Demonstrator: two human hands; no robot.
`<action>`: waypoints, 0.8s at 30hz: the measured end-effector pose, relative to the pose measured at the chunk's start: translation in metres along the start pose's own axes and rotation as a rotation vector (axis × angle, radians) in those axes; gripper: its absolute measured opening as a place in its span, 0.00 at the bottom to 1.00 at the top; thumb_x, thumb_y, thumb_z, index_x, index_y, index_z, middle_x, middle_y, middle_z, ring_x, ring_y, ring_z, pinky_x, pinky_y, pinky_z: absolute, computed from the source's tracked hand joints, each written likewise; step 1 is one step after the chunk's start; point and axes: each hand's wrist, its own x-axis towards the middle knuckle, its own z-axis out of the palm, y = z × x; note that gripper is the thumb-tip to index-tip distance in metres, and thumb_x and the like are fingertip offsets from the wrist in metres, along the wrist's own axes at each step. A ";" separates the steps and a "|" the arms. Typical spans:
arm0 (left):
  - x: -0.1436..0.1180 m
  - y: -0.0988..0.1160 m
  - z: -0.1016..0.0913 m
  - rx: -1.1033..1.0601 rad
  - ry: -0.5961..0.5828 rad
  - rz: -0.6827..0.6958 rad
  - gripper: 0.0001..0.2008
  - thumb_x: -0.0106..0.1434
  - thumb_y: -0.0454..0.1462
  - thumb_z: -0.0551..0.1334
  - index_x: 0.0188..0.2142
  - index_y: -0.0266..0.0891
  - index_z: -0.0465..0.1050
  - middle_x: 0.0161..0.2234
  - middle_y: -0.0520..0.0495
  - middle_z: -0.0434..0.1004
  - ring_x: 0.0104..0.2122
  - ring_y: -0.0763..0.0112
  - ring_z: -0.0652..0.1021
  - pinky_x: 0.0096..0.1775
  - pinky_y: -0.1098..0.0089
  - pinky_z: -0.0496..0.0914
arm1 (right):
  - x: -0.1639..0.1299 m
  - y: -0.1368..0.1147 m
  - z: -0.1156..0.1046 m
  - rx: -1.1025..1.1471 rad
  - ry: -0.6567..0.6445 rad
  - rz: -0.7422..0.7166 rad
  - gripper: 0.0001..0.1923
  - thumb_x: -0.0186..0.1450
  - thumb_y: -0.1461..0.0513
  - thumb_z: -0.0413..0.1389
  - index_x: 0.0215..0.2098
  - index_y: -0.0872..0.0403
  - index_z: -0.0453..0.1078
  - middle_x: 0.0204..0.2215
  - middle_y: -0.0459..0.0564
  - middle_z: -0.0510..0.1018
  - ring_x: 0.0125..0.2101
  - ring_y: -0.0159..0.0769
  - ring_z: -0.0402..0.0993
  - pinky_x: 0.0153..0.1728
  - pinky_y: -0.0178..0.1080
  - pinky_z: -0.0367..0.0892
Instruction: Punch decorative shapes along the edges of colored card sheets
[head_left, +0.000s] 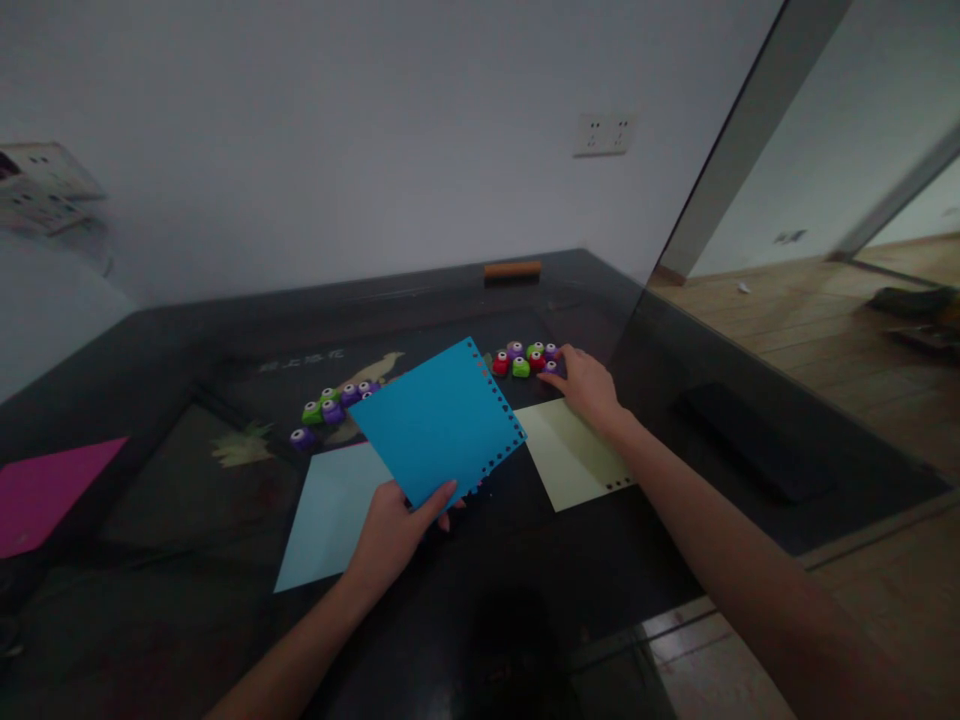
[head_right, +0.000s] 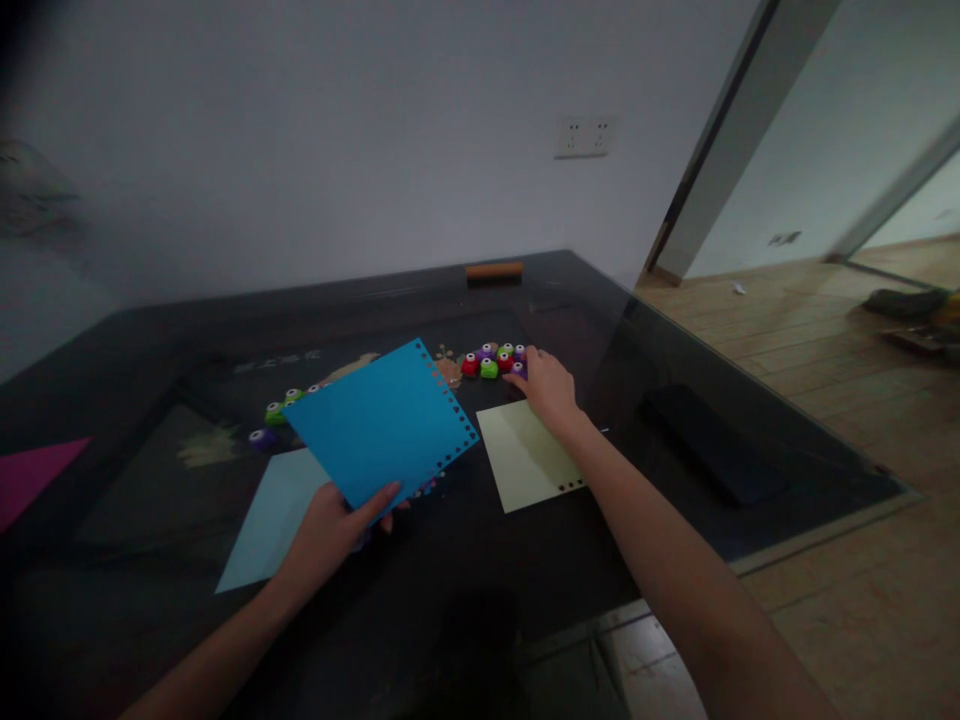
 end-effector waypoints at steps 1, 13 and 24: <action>0.000 0.001 0.000 -0.009 0.001 -0.008 0.19 0.55 0.49 0.59 0.21 0.38 0.76 0.19 0.47 0.77 0.18 0.69 0.73 0.22 0.72 0.65 | 0.000 0.000 -0.003 0.051 0.016 -0.008 0.16 0.60 0.53 0.57 0.41 0.55 0.67 0.37 0.57 0.75 0.36 0.44 0.71 0.32 0.41 0.63; 0.000 -0.001 -0.005 0.040 -0.112 0.034 0.20 0.56 0.50 0.58 0.22 0.36 0.76 0.12 0.54 0.64 0.14 0.74 0.67 0.22 0.74 0.62 | -0.027 -0.054 -0.031 1.158 -0.561 -0.028 0.13 0.57 0.56 0.59 0.37 0.55 0.72 0.28 0.48 0.76 0.28 0.32 0.72 0.33 0.38 0.68; 0.011 -0.008 -0.014 -0.215 -0.011 0.064 0.18 0.58 0.50 0.57 0.28 0.37 0.68 0.14 0.53 0.71 0.15 0.71 0.72 0.19 0.74 0.63 | -0.033 -0.056 -0.035 1.133 -0.551 0.010 0.09 0.54 0.59 0.62 0.24 0.55 0.68 0.18 0.42 0.70 0.22 0.29 0.66 0.30 0.38 0.64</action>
